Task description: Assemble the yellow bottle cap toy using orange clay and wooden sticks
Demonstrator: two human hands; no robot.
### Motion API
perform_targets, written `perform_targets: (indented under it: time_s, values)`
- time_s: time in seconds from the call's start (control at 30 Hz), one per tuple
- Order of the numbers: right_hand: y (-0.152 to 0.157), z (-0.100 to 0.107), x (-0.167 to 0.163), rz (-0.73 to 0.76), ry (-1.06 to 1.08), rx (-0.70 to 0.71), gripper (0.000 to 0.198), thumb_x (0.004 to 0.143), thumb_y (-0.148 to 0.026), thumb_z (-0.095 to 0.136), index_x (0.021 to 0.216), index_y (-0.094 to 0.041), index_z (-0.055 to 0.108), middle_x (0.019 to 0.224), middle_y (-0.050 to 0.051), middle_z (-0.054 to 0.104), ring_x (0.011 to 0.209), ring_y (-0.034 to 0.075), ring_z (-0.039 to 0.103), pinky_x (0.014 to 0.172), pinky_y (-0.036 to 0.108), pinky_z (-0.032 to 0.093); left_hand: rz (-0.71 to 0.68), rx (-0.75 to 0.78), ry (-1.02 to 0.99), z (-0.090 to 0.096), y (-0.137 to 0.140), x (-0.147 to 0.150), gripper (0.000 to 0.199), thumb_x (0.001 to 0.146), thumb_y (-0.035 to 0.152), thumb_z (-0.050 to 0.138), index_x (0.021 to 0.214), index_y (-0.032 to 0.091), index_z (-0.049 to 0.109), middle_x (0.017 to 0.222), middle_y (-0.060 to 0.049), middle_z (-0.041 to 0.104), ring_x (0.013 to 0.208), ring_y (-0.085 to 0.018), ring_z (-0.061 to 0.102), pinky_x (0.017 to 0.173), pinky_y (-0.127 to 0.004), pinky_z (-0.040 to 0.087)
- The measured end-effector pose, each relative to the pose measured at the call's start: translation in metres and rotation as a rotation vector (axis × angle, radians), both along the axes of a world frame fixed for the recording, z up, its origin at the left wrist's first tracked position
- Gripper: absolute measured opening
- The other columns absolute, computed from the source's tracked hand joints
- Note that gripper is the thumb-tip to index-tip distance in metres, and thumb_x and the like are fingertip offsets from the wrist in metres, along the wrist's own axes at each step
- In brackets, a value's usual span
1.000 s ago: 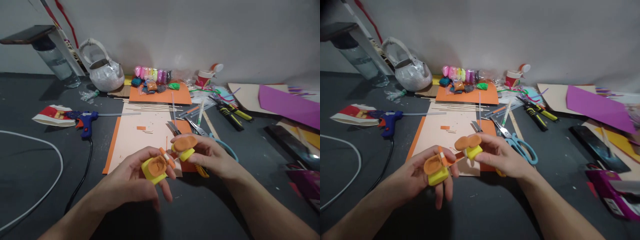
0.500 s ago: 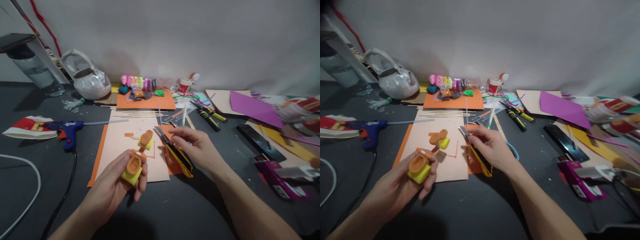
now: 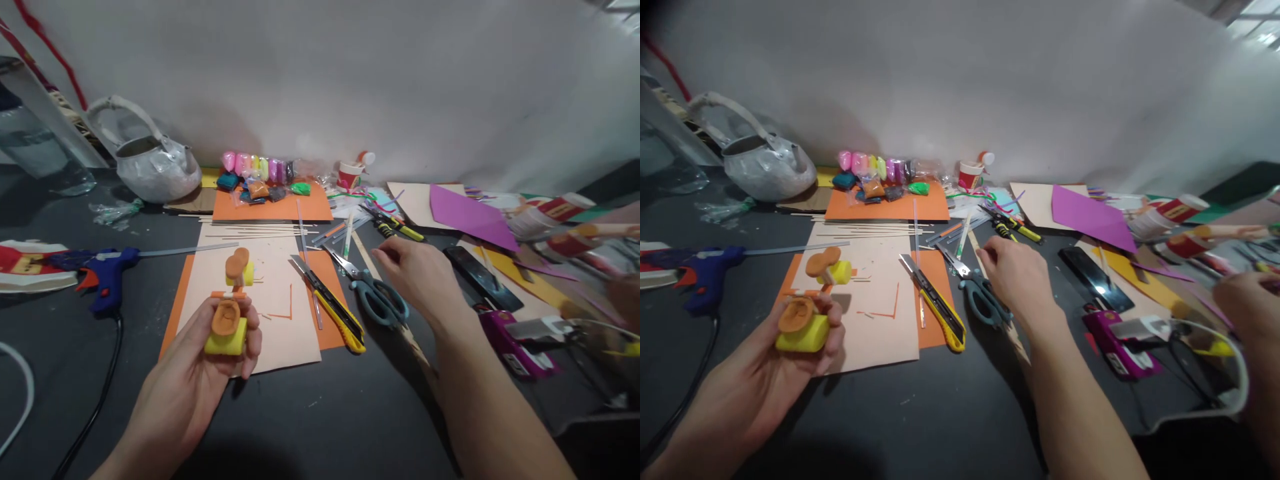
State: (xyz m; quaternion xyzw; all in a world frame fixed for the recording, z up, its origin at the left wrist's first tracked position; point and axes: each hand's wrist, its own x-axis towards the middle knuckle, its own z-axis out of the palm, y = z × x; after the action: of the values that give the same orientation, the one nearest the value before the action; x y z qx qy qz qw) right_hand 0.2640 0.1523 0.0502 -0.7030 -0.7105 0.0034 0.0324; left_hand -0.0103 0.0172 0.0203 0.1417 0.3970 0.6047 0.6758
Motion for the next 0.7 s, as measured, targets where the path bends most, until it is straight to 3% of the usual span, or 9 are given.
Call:
perform_targets:
  time_s: [0.3,0.47,0.6,0.7]
  values:
    - [0.011,-0.014,-0.005,0.033,-0.036,-0.163,0.031,0.100,-0.039,0.064,0.124,-0.019,0.065,0.126,0.009,0.068,0.107,0.022,0.069,0.092,0.045,0.059,0.038,-0.094,0.015,0.003,0.001,0.003,0.022,0.096,0.038,0.065,0.096,0.019,0.076,0.089,-0.005,0.067,0.066,-0.014,0.062,0.053,-0.022,0.054]
    - [0.035,-0.018,-0.016,0.079,0.022,-0.217,0.033,0.100,-0.039,0.064,0.126,-0.019,0.064,0.128,0.009,0.067,0.108,0.023,0.068,0.092,0.045,0.059,0.060,-0.144,-0.023,0.001,0.000,0.003,0.022,0.087,0.040,0.078,0.099,0.021,0.076,0.092,-0.005,0.069,0.071,-0.015,0.066,0.055,-0.022,0.056]
    - [0.058,-0.018,-0.034,0.143,0.059,-0.278,0.034,0.100,-0.039,0.064,0.126,-0.019,0.065,0.129,0.009,0.067,0.108,0.023,0.068,0.091,0.045,0.060,0.073,-0.169,-0.037,0.003,0.000,0.002,0.027,0.080,0.040,0.084,0.097,0.021,0.076,0.092,-0.004,0.070,0.070,-0.015,0.065,0.056,-0.021,0.056]
    - [0.071,-0.021,-0.060,0.181,0.069,-0.326,0.034,0.100,-0.040,0.064,0.126,-0.019,0.065,0.129,0.009,0.067,0.108,0.023,0.068,0.092,0.045,0.059,0.048,-0.120,-0.009,0.002,0.000,0.002,0.022,0.085,0.040,0.079,0.096,0.021,0.075,0.090,-0.002,0.069,0.066,-0.013,0.062,0.055,-0.022,0.054]
